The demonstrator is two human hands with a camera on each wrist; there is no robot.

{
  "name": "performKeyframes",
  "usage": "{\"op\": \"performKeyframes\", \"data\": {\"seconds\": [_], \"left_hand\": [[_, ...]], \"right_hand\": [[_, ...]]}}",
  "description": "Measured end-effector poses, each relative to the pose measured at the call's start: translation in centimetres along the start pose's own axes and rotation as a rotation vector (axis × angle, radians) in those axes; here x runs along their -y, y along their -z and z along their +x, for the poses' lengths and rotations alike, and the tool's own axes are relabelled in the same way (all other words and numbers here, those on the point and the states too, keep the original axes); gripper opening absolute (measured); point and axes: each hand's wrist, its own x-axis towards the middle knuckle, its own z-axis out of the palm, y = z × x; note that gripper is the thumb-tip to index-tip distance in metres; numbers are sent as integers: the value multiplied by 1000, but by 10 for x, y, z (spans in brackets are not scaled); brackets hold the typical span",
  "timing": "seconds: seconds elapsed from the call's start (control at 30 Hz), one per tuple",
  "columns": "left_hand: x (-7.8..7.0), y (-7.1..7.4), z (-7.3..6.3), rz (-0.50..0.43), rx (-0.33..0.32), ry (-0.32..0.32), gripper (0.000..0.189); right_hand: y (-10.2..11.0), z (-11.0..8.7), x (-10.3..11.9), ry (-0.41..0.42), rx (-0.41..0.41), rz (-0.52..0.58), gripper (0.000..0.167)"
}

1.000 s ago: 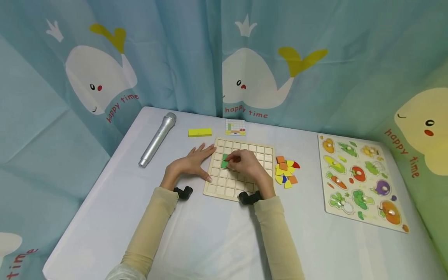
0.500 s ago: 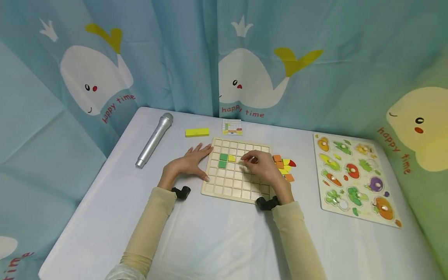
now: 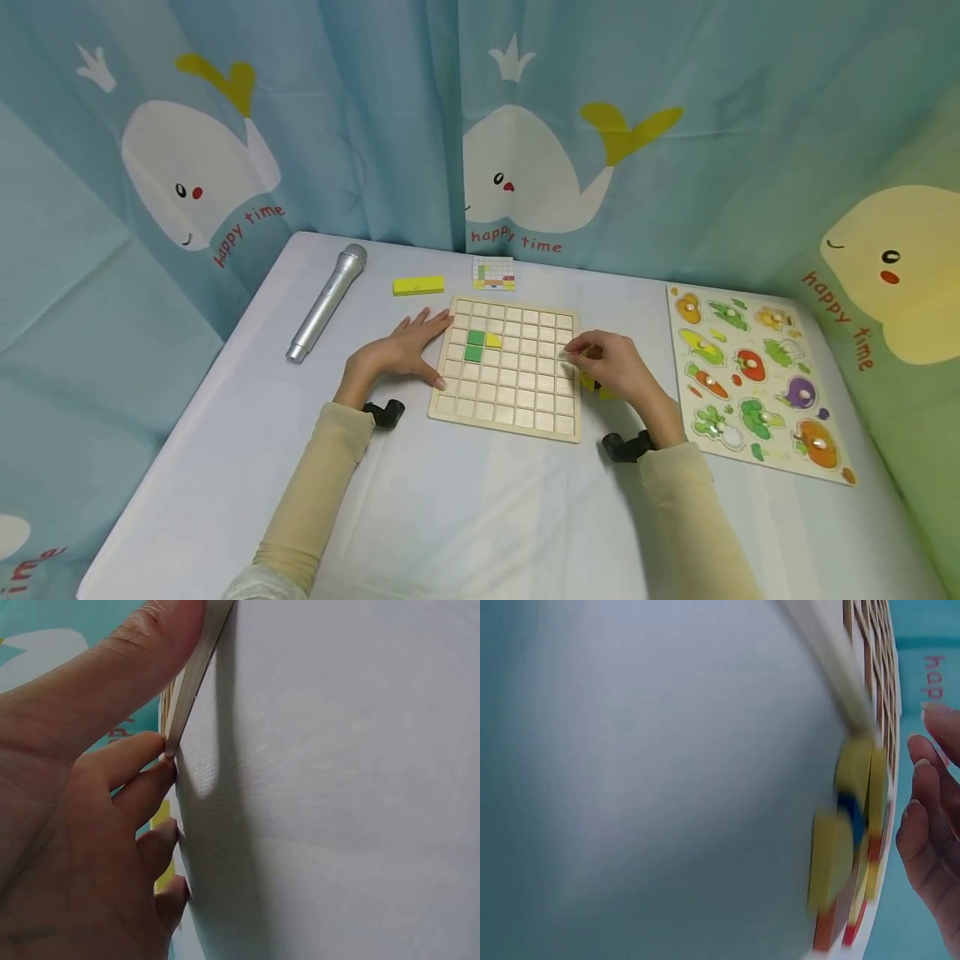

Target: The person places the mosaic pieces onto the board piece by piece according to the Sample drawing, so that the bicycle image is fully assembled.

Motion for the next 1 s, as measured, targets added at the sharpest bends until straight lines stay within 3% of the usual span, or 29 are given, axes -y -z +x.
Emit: {"op": "performKeyframes", "data": {"seconds": [0.23,0.47,0.8,1.0], "left_hand": [[2,4,0,-2,7,10,121],[5,5,2,5,5,-24,122],[8,4,3,-3,12,-41,122],[6,4,2,-1,13,-42,123]], "right_hand": [[25,0,-23,-75,-3,-47,22],[43,10,-47,-96,-1,-66,23],[45,31,-57,-163,25,-37,28],[43,35,-61,-181,101,-25,29]]}}
